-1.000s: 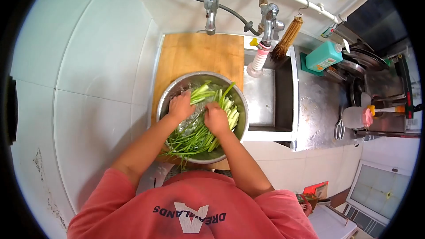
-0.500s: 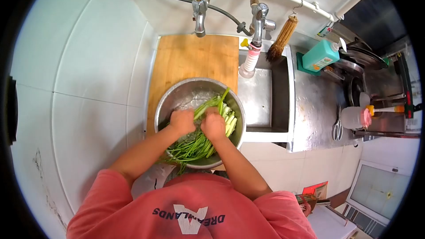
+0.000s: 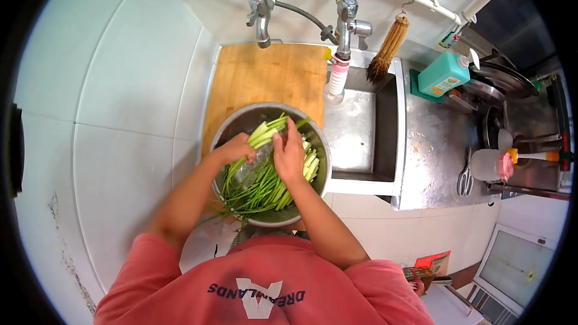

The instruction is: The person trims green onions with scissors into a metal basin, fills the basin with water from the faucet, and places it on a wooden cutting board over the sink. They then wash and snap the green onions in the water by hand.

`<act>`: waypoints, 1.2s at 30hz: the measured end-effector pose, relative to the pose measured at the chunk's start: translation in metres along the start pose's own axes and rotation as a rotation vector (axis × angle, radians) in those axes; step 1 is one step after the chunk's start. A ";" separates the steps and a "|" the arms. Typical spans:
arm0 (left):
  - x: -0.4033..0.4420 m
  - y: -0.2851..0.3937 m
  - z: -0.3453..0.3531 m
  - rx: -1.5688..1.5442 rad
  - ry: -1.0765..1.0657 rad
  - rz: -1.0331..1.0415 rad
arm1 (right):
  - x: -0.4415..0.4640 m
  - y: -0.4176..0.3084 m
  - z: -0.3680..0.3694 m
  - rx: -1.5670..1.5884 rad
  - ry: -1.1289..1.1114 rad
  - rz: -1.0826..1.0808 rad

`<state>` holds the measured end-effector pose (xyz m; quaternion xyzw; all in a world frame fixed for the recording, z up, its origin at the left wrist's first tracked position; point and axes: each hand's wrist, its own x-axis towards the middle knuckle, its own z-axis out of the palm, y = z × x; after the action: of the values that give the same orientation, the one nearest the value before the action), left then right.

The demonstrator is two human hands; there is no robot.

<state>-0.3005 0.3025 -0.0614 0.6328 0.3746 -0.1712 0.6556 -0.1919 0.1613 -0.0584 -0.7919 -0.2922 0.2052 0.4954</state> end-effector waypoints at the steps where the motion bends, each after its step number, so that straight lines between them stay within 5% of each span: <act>1: 0.001 -0.001 -0.002 0.004 -0.001 0.000 | 0.004 -0.003 0.004 0.168 -0.046 0.059; 6: 0.002 0.002 -0.007 0.085 -0.210 0.048 | 0.017 0.002 0.019 0.728 -0.209 0.147; 10: 0.004 -0.013 0.003 -0.092 -0.034 0.184 | 0.018 0.019 0.020 0.743 -0.370 0.134; 14: 0.011 -0.023 0.020 0.234 0.285 0.281 | 0.016 0.034 0.021 0.332 -0.295 0.066; 16: 0.000 0.005 0.038 0.863 0.369 -0.025 | 0.013 0.014 0.017 0.047 -0.097 0.245; 17: -0.001 0.012 0.040 0.958 0.229 -0.051 | 0.010 -0.003 0.011 -0.138 -0.082 0.242; 22: -0.006 0.034 -0.006 0.489 0.192 -0.017 | 0.014 -0.017 -0.008 -0.398 -0.151 0.132; 25: -0.010 0.026 -0.016 0.311 0.048 0.146 | 0.022 0.000 -0.009 0.195 -0.147 0.190; 27: -0.023 0.036 -0.006 -0.038 0.053 0.451 | 0.018 -0.014 -0.008 0.316 -0.212 0.206; 30: -0.022 0.037 -0.001 -0.232 0.033 0.465 | 0.010 -0.034 -0.004 0.489 -0.378 0.207; 34: -0.023 0.026 0.011 -0.300 0.038 0.396 | -0.002 -0.029 0.019 0.714 -0.479 0.190; 36: -0.019 0.018 0.016 -0.030 0.314 0.495 | -0.004 -0.030 0.022 0.779 -0.576 0.425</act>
<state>-0.2959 0.2847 -0.0362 0.7139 0.3082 0.0995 0.6209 -0.2158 0.1832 -0.0403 -0.5022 -0.1517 0.6039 0.6001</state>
